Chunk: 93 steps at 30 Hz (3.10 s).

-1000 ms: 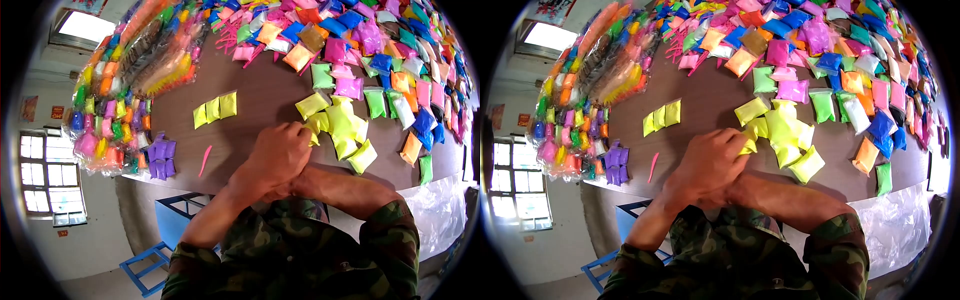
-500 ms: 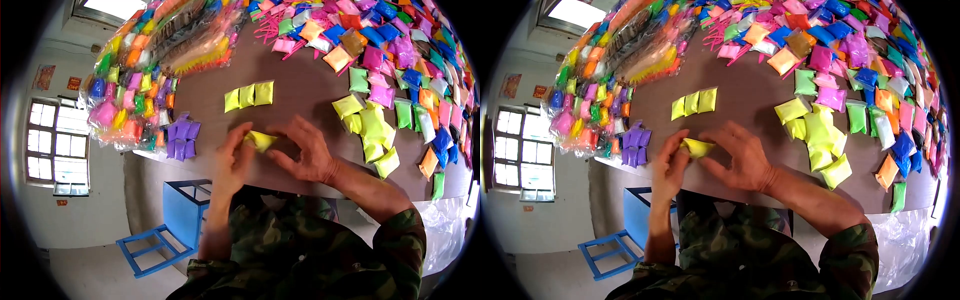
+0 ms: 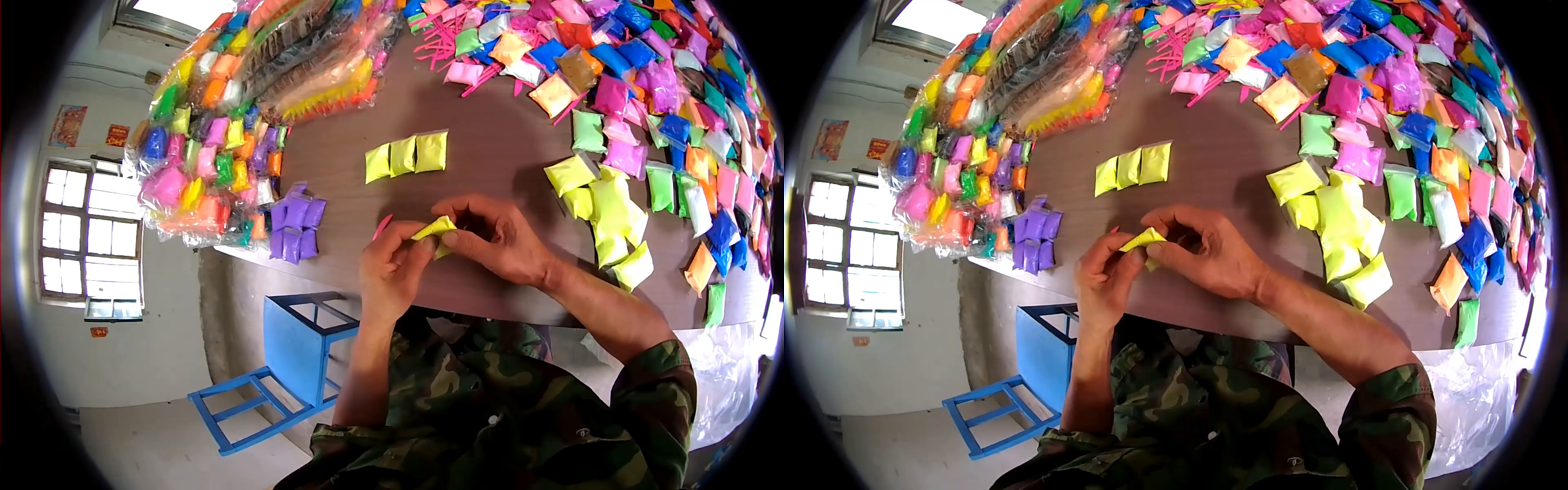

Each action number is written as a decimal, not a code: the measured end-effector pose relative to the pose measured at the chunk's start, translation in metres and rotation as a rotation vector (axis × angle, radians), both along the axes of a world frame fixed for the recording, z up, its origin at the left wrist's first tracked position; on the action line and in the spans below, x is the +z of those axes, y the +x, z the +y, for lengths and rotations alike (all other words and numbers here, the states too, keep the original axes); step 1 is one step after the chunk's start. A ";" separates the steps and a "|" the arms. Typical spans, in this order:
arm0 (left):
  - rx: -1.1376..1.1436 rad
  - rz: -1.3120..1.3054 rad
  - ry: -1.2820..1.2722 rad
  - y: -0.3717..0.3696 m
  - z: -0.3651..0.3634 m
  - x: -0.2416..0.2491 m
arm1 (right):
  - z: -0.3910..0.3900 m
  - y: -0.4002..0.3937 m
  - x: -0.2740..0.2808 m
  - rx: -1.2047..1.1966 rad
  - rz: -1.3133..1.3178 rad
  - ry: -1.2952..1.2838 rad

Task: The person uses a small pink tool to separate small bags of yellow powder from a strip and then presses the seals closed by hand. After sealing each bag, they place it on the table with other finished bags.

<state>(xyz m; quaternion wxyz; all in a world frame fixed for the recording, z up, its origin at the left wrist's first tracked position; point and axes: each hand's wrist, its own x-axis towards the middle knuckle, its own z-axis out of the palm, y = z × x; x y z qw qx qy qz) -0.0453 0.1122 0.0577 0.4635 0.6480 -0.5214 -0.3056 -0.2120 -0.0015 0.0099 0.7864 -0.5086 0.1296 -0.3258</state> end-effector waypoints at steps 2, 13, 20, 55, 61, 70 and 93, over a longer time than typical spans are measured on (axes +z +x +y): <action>0.015 0.024 -0.009 -0.002 -0.001 0.002 | -0.001 0.000 0.001 0.012 0.040 -0.013; 0.089 0.055 -0.099 -0.008 -0.006 -0.012 | -0.002 0.004 -0.009 -0.074 0.065 -0.130; 0.105 -0.312 -0.186 -0.012 -0.009 -0.004 | 0.000 0.005 -0.007 -0.162 0.070 -0.250; 0.487 0.274 -0.113 0.001 0.017 -0.012 | -0.005 0.005 -0.010 -0.268 0.056 -0.367; 0.511 0.099 -0.151 0.058 0.077 -0.024 | -0.005 -0.001 0.001 -0.351 0.199 -0.671; 0.345 0.611 0.215 0.012 0.050 -0.035 | 0.010 0.005 -0.005 -0.281 0.003 -0.932; 0.195 0.465 -0.010 -0.009 -0.004 -0.053 | 0.002 0.006 -0.012 -0.110 0.188 -0.184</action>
